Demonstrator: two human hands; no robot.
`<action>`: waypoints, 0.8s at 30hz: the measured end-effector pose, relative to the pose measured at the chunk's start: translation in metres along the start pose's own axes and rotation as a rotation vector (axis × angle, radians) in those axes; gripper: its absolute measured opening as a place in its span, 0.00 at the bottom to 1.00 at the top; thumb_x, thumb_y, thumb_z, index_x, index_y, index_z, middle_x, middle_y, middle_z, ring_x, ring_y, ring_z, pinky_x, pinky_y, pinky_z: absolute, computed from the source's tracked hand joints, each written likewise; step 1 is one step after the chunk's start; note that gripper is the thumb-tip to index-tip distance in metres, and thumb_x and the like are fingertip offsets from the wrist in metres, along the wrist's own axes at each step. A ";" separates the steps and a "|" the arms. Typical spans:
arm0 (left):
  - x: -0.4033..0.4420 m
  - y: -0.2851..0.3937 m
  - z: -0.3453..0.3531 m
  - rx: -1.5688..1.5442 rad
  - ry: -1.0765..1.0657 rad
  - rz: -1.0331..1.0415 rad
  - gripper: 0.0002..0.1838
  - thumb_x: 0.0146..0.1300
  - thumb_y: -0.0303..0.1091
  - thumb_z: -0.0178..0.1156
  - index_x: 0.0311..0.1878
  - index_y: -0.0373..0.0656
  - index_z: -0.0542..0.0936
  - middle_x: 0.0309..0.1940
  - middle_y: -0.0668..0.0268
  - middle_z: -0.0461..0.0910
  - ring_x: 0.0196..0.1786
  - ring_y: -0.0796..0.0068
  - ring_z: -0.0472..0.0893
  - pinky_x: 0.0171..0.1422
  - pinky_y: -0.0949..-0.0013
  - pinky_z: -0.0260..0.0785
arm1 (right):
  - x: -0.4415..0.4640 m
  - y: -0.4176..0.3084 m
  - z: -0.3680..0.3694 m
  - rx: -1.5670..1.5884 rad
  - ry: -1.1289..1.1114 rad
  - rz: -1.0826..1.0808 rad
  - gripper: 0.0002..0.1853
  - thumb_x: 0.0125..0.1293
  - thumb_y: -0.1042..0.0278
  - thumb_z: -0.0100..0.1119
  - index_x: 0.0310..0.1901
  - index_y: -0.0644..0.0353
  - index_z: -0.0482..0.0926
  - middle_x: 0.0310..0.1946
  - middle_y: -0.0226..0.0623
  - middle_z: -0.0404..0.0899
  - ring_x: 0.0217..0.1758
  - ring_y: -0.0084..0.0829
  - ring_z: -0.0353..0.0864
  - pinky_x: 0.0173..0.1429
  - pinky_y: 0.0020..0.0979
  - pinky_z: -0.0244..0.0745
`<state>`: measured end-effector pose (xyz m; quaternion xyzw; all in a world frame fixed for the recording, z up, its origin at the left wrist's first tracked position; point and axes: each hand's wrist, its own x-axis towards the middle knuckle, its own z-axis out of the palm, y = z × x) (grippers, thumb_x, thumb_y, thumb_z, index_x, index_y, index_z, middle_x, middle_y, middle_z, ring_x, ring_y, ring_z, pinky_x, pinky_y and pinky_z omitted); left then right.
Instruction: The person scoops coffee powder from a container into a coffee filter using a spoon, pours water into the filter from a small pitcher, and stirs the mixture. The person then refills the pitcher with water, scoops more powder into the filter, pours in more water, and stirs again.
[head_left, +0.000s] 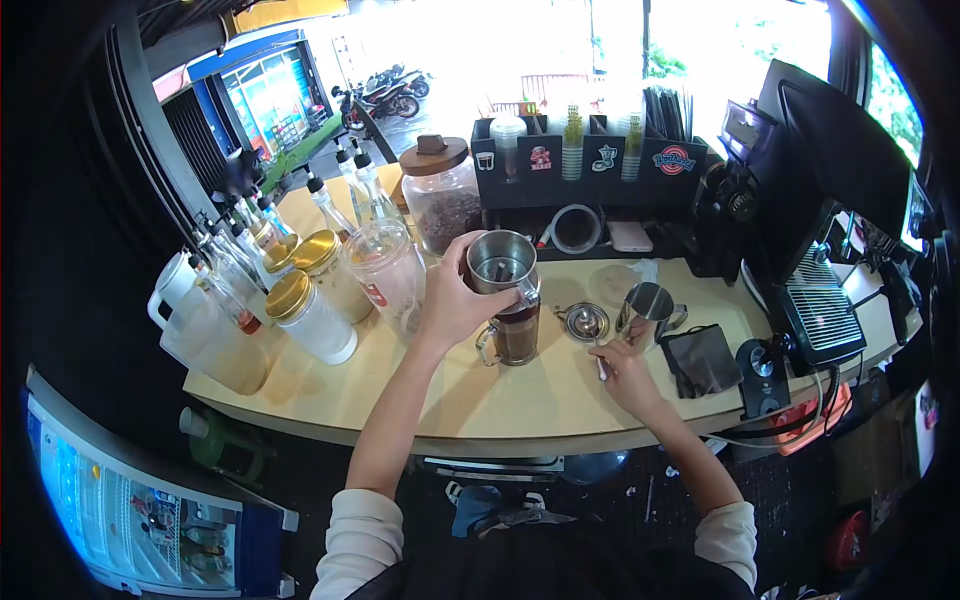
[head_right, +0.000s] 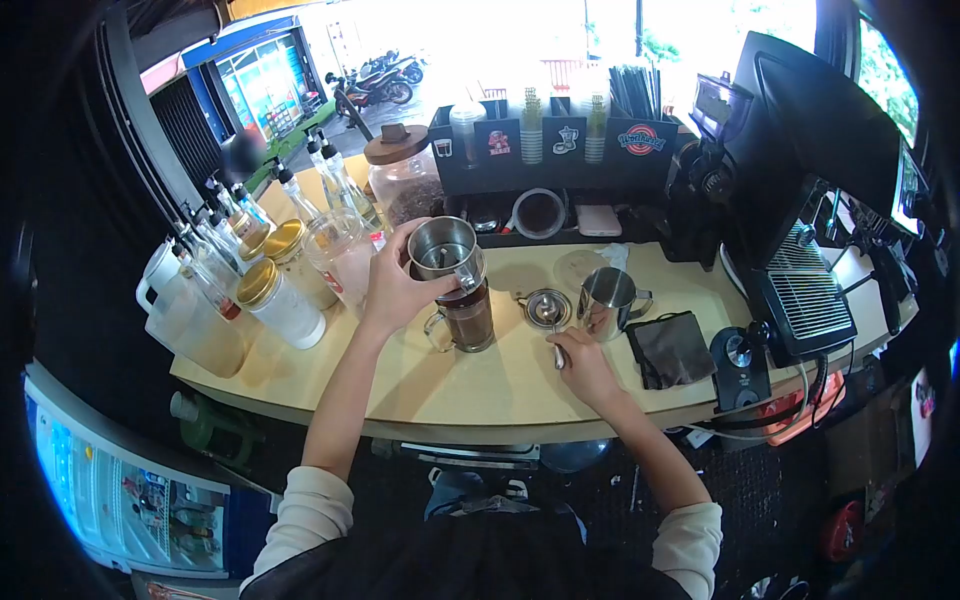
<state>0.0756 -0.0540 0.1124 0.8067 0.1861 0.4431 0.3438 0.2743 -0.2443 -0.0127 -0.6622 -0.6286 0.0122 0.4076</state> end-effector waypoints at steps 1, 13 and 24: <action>-0.001 -0.002 0.001 0.001 -0.001 0.001 0.39 0.38 0.31 0.76 0.57 0.36 0.71 0.45 0.56 0.83 0.50 0.68 0.82 0.57 0.66 0.74 | -0.001 0.001 0.001 0.000 0.001 0.000 0.11 0.57 0.84 0.56 0.43 0.66 0.79 0.33 0.48 0.76 0.38 0.49 0.77 0.42 0.43 0.72; -0.017 -0.002 0.012 -0.028 0.000 -0.041 0.41 0.38 0.26 0.74 0.60 0.39 0.69 0.52 0.62 0.77 0.57 0.70 0.77 0.64 0.66 0.68 | 0.006 -0.023 -0.049 0.013 0.279 -0.086 0.10 0.57 0.84 0.58 0.41 0.65 0.78 0.37 0.44 0.76 0.36 0.43 0.78 0.39 0.35 0.72; -0.020 -0.015 0.019 -0.076 0.062 0.053 0.42 0.38 0.25 0.75 0.61 0.39 0.67 0.53 0.62 0.75 0.57 0.70 0.76 0.65 0.65 0.67 | 0.009 0.080 -0.077 0.545 0.246 0.371 0.08 0.72 0.67 0.53 0.40 0.64 0.72 0.29 0.29 0.74 0.37 0.17 0.72 0.44 0.21 0.67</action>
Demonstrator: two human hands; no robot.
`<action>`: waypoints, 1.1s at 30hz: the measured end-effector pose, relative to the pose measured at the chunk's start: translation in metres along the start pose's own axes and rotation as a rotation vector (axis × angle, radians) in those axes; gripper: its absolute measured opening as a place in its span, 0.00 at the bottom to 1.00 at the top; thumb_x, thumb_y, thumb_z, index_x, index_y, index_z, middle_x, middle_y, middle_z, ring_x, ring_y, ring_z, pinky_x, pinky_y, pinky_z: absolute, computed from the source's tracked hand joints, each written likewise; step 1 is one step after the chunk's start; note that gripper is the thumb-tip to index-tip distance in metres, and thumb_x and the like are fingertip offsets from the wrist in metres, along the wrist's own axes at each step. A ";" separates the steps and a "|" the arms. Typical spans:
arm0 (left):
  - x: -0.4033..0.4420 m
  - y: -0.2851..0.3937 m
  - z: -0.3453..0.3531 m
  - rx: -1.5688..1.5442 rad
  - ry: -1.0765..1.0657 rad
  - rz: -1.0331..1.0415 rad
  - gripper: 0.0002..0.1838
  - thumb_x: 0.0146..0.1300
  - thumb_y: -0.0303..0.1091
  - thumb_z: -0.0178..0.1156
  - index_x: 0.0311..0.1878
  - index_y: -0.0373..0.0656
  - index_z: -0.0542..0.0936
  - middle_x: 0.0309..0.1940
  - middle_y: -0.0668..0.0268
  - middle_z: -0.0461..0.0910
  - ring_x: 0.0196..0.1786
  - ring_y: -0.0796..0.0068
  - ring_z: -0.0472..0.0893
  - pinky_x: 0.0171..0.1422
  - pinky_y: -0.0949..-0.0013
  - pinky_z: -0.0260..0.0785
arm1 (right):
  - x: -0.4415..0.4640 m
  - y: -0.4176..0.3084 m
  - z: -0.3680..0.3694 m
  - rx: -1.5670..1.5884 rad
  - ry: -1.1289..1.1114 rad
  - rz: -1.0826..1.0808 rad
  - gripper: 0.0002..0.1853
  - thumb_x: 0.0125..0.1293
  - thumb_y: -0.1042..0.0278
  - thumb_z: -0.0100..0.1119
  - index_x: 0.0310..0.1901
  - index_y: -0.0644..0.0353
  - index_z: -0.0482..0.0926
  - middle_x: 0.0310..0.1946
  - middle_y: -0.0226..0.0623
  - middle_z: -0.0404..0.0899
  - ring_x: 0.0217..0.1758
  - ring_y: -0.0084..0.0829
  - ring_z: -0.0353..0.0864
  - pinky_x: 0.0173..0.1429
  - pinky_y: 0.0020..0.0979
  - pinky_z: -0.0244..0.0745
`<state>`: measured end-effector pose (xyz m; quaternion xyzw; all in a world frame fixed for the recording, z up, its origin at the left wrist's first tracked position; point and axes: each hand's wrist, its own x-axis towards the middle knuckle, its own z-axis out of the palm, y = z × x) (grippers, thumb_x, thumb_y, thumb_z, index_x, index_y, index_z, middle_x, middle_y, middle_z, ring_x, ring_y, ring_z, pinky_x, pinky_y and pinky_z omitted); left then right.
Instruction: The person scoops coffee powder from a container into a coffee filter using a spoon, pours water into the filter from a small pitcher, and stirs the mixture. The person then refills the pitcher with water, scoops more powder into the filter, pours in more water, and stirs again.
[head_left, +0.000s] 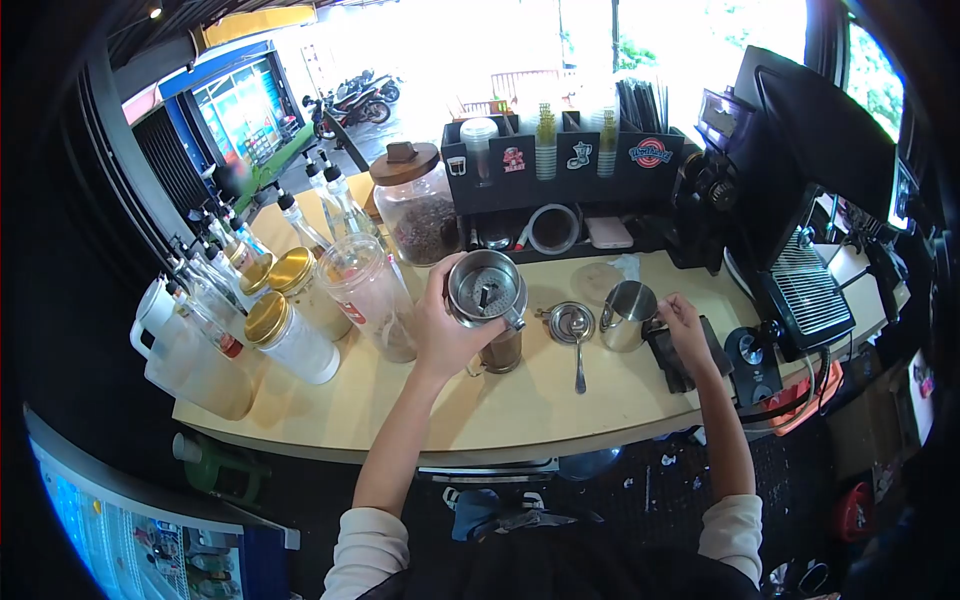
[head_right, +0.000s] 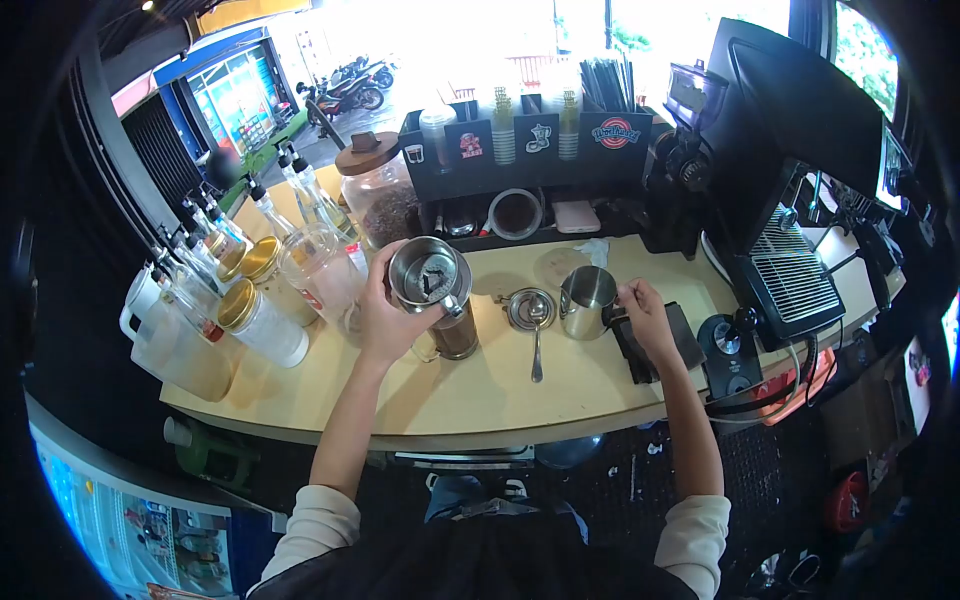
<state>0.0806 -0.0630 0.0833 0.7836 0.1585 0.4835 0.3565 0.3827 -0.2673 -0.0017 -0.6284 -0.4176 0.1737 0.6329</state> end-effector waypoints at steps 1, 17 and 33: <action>0.000 -0.001 0.000 0.000 0.001 -0.001 0.42 0.38 0.25 0.75 0.61 0.39 0.67 0.53 0.62 0.75 0.57 0.70 0.76 0.65 0.65 0.67 | -0.001 -0.003 0.003 -0.001 -0.001 0.000 0.08 0.72 0.67 0.53 0.40 0.64 0.72 0.29 0.29 0.74 0.37 0.17 0.72 0.44 0.21 0.67; -0.001 0.004 0.001 -0.061 0.046 0.031 0.45 0.36 0.26 0.76 0.62 0.40 0.66 0.55 0.62 0.74 0.59 0.69 0.75 0.66 0.65 0.67 | 0.027 -0.149 0.061 -0.242 -0.152 -0.409 0.07 0.68 0.73 0.56 0.35 0.65 0.69 0.24 0.29 0.67 0.30 0.18 0.66 0.37 0.22 0.62; 0.003 -0.003 0.007 -0.122 0.082 -0.010 0.45 0.35 0.29 0.77 0.61 0.39 0.68 0.53 0.58 0.77 0.56 0.65 0.78 0.63 0.64 0.69 | 0.066 -0.239 0.118 -0.559 -0.364 -0.743 0.12 0.61 0.71 0.62 0.33 0.65 0.66 0.27 0.40 0.68 0.29 0.34 0.68 0.37 0.33 0.68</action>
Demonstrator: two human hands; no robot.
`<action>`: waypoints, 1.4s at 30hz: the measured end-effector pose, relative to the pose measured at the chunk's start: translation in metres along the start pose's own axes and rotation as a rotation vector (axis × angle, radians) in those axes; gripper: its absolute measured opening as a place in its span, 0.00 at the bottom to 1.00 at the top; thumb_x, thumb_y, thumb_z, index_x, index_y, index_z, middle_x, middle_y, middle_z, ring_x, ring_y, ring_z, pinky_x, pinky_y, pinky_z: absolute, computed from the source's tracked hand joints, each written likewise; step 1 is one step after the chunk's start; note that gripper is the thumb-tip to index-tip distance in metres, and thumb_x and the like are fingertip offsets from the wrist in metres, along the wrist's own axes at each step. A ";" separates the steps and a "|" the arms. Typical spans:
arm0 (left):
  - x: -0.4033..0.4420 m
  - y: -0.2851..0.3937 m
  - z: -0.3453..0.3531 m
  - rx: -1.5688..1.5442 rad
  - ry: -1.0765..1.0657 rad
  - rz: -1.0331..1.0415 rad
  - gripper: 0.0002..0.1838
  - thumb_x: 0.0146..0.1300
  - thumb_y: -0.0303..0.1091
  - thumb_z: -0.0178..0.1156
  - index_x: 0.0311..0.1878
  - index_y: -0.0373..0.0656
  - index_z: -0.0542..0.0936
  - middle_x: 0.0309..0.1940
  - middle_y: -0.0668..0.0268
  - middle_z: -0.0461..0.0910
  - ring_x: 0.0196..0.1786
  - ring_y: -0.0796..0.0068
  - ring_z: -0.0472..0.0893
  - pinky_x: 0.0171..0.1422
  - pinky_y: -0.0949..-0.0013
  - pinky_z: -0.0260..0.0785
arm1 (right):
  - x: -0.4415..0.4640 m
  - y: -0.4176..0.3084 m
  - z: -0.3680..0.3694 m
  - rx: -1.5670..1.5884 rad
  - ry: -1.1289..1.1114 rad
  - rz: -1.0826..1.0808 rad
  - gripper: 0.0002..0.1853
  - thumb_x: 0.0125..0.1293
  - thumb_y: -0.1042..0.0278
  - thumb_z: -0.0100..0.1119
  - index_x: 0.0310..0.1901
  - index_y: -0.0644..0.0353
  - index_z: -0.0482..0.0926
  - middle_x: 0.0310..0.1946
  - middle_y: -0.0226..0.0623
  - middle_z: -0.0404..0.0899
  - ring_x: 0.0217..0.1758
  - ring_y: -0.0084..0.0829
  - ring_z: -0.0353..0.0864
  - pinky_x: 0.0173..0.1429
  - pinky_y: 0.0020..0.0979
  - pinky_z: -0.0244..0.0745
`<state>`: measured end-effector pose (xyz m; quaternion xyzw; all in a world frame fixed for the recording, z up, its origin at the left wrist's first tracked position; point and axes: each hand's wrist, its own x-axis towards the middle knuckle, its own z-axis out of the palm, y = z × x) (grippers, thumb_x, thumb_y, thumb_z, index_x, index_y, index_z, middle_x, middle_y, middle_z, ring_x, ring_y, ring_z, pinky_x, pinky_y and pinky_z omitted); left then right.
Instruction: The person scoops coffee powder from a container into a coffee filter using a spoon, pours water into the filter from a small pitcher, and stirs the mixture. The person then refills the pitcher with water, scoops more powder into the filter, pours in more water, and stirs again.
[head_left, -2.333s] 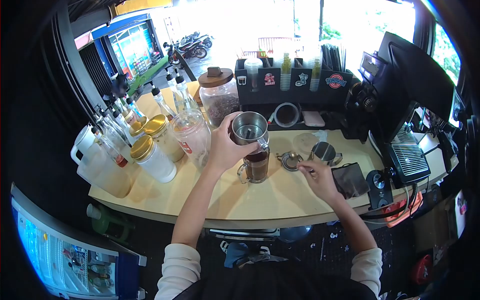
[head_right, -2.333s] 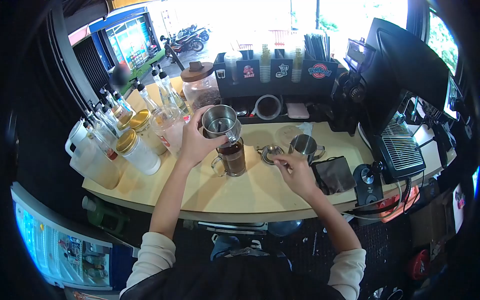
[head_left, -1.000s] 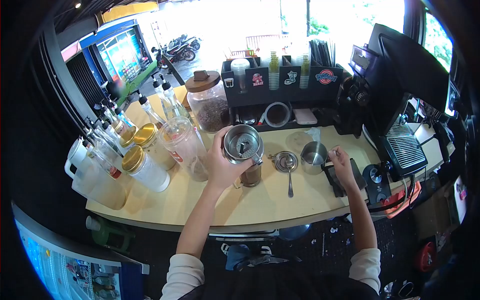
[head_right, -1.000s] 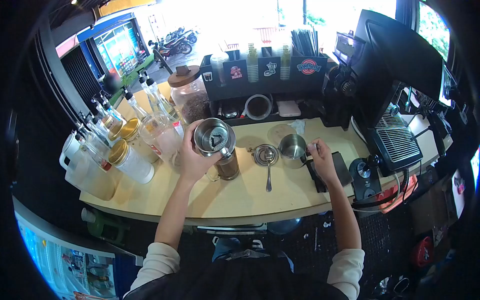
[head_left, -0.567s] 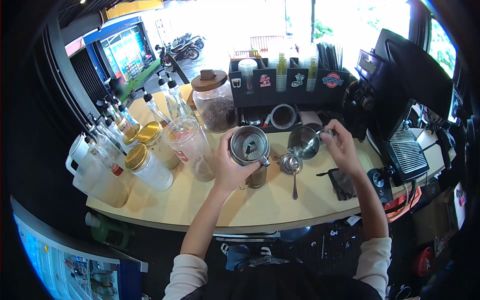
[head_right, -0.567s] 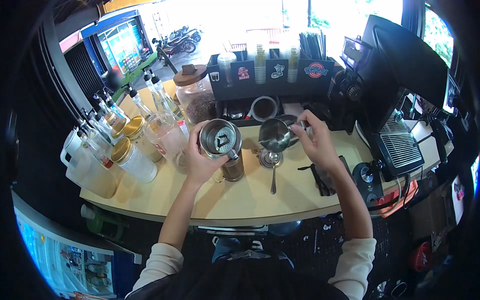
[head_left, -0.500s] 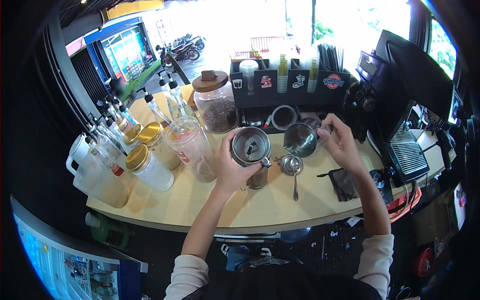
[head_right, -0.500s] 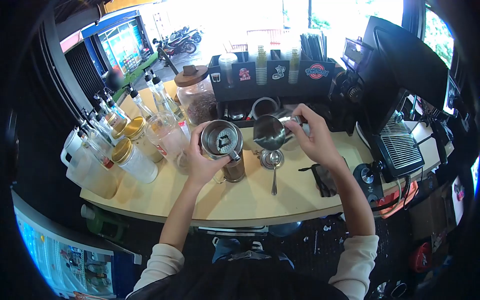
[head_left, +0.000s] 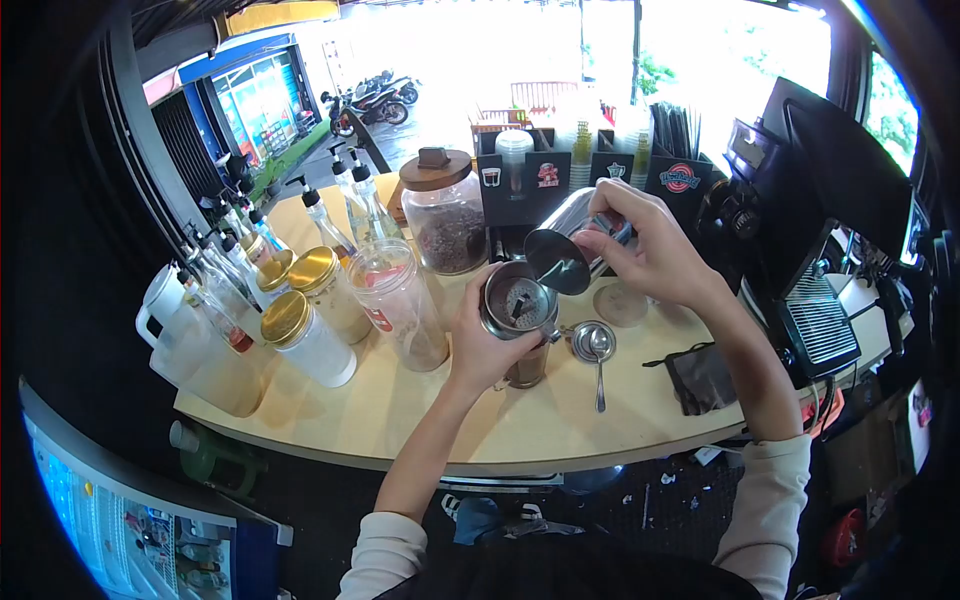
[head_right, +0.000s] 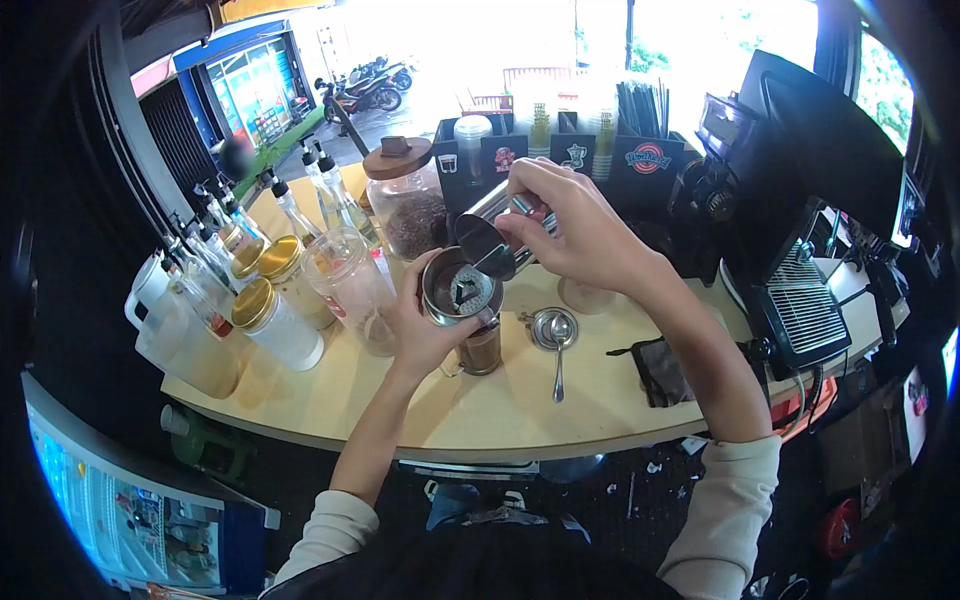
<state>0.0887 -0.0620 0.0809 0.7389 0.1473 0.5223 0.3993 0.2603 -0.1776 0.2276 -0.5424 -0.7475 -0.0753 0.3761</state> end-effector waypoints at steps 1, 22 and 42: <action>0.000 0.000 0.000 -0.022 0.001 -0.022 0.45 0.35 0.30 0.77 0.61 0.39 0.67 0.52 0.57 0.77 0.56 0.65 0.78 0.63 0.64 0.69 | 0.003 -0.002 0.001 0.019 -0.005 -0.017 0.13 0.61 0.71 0.62 0.33 0.65 0.65 0.27 0.41 0.67 0.28 0.35 0.67 0.37 0.33 0.68; 0.001 -0.004 0.004 -0.088 -0.019 -0.114 0.46 0.35 0.32 0.77 0.61 0.34 0.67 0.50 0.56 0.79 0.53 0.69 0.80 0.60 0.67 0.71 | 0.029 -0.008 0.015 -0.013 -0.148 -0.167 0.11 0.58 0.71 0.60 0.34 0.65 0.67 0.26 0.42 0.70 0.32 0.42 0.71 0.49 0.40 0.65; 0.003 0.003 0.001 -0.059 -0.051 -0.096 0.43 0.36 0.34 0.77 0.61 0.37 0.71 0.51 0.56 0.80 0.55 0.67 0.80 0.61 0.65 0.71 | 0.021 0.001 0.012 -0.188 -0.060 -0.290 0.09 0.60 0.70 0.58 0.37 0.63 0.69 0.32 0.40 0.73 0.39 0.43 0.72 0.55 0.42 0.65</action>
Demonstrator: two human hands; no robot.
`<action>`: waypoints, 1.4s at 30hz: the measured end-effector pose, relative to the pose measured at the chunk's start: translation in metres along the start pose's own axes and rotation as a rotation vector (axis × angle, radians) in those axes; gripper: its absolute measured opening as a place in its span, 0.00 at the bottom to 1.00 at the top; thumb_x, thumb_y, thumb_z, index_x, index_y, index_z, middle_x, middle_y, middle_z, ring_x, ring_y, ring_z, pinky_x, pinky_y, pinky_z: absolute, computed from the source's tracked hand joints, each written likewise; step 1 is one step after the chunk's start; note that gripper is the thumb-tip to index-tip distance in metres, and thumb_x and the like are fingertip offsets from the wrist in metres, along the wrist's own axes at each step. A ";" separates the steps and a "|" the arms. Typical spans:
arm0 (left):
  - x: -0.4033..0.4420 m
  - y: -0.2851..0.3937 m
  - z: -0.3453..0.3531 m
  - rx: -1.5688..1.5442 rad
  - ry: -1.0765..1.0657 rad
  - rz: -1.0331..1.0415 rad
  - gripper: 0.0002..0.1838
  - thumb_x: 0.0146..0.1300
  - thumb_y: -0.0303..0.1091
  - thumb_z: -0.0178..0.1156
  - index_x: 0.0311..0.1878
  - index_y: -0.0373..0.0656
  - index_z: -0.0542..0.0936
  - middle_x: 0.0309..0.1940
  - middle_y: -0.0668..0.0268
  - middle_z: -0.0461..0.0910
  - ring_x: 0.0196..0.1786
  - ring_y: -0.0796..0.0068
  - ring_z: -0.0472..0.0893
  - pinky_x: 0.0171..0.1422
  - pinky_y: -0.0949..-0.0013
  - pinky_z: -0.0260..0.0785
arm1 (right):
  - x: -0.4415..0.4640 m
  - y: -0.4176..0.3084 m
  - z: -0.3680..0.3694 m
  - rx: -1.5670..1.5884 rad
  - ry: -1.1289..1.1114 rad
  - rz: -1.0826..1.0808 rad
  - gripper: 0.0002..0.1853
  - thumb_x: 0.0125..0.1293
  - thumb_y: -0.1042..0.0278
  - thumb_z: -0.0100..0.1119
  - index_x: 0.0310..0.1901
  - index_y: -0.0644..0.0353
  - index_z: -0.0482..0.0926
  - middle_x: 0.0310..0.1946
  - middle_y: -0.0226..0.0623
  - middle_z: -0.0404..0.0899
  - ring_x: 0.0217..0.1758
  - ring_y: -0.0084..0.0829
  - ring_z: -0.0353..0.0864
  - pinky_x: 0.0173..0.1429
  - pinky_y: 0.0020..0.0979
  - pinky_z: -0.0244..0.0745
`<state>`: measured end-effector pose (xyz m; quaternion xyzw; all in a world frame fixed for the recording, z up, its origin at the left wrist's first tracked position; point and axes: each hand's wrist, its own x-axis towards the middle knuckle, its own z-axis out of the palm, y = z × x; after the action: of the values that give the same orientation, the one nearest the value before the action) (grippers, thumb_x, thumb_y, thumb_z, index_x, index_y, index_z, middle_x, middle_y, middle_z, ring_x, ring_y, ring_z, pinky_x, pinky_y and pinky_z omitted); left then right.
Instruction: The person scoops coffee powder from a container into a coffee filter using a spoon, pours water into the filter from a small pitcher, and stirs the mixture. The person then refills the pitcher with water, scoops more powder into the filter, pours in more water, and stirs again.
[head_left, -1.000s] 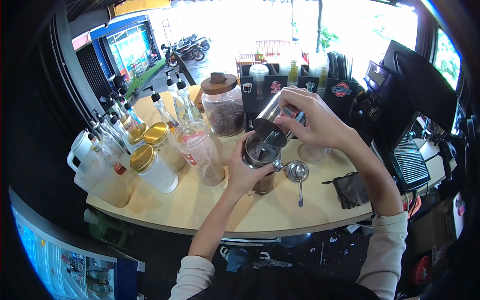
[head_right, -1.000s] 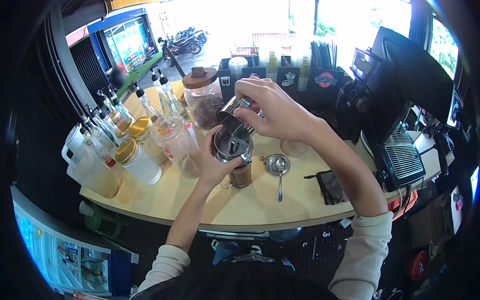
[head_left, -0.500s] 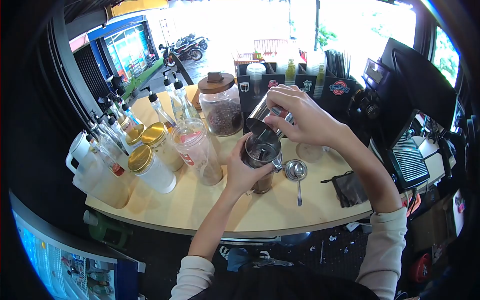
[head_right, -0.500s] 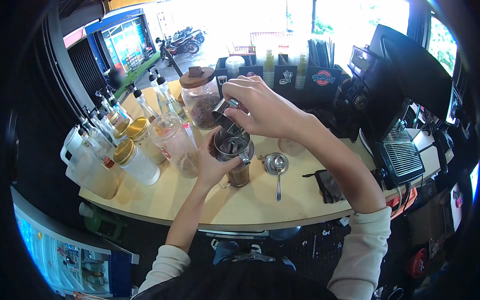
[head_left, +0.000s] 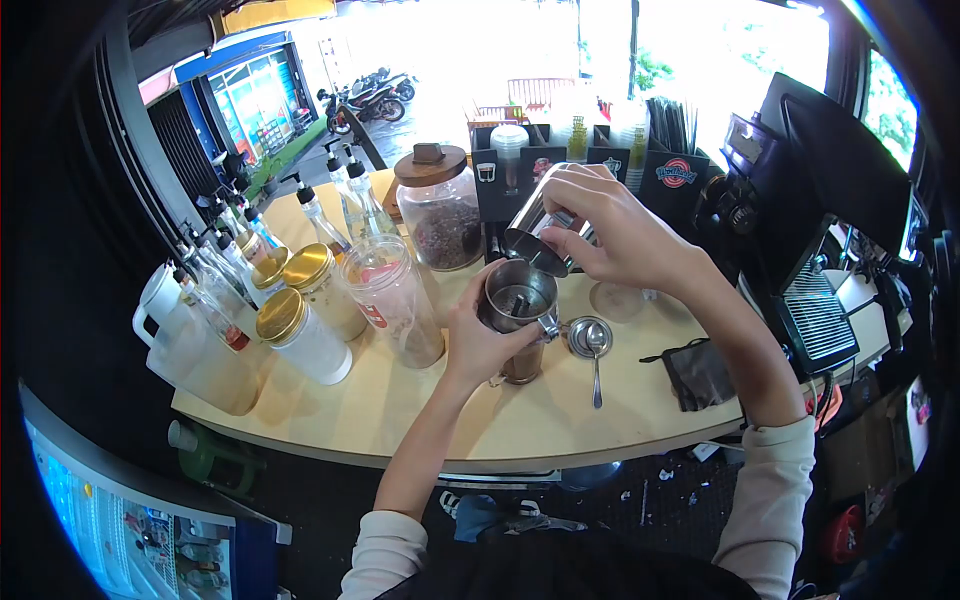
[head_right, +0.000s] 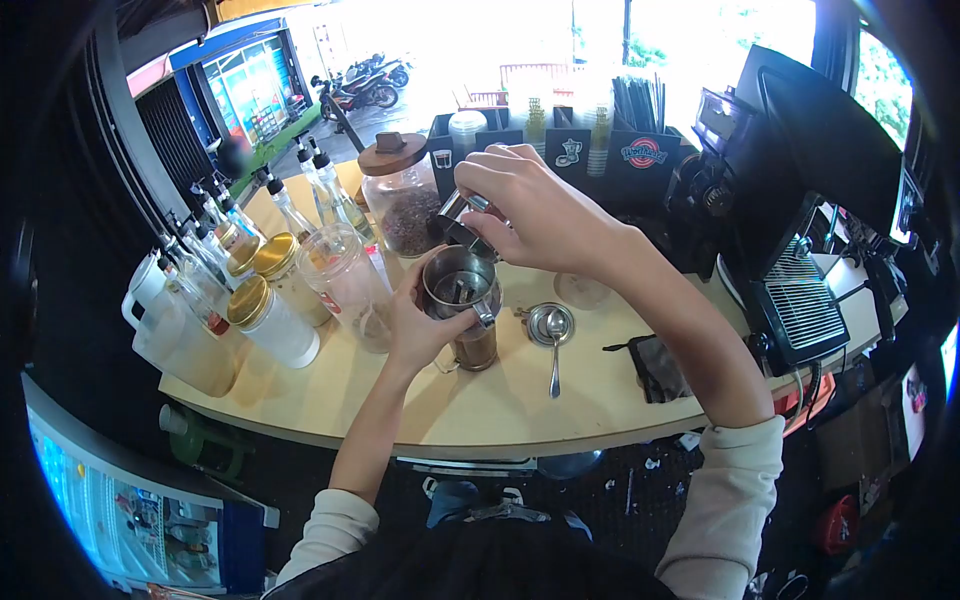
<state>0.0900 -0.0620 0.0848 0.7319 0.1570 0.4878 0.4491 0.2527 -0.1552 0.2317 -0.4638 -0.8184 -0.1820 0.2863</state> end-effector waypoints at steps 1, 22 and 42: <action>0.000 -0.001 0.000 -0.004 -0.001 0.010 0.43 0.36 0.33 0.77 0.61 0.37 0.70 0.51 0.56 0.79 0.55 0.67 0.80 0.61 0.65 0.71 | -0.001 -0.001 -0.002 -0.001 -0.014 0.014 0.09 0.60 0.70 0.58 0.37 0.63 0.69 0.32 0.40 0.73 0.39 0.43 0.73 0.55 0.43 0.65; 0.011 0.021 -0.019 0.201 -0.109 0.140 0.42 0.39 0.28 0.71 0.63 0.43 0.67 0.53 0.59 0.76 0.57 0.63 0.78 0.63 0.62 0.69 | -0.055 0.015 -0.002 0.522 0.387 0.580 0.12 0.64 0.70 0.61 0.32 0.62 0.66 0.21 0.25 0.67 0.24 0.15 0.60 0.28 0.23 0.60; 0.004 0.007 -0.018 0.117 -0.169 0.008 0.42 0.43 0.31 0.76 0.63 0.40 0.67 0.54 0.60 0.77 0.58 0.70 0.76 0.65 0.65 0.67 | -0.161 0.014 0.027 1.155 0.689 0.881 0.10 0.68 0.69 0.58 0.30 0.55 0.68 0.23 0.21 0.68 0.26 0.13 0.64 0.32 0.20 0.60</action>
<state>0.0755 -0.0544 0.0946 0.7962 0.1439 0.4159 0.4152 0.3217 -0.2389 0.1089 -0.4405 -0.3905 0.2670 0.7630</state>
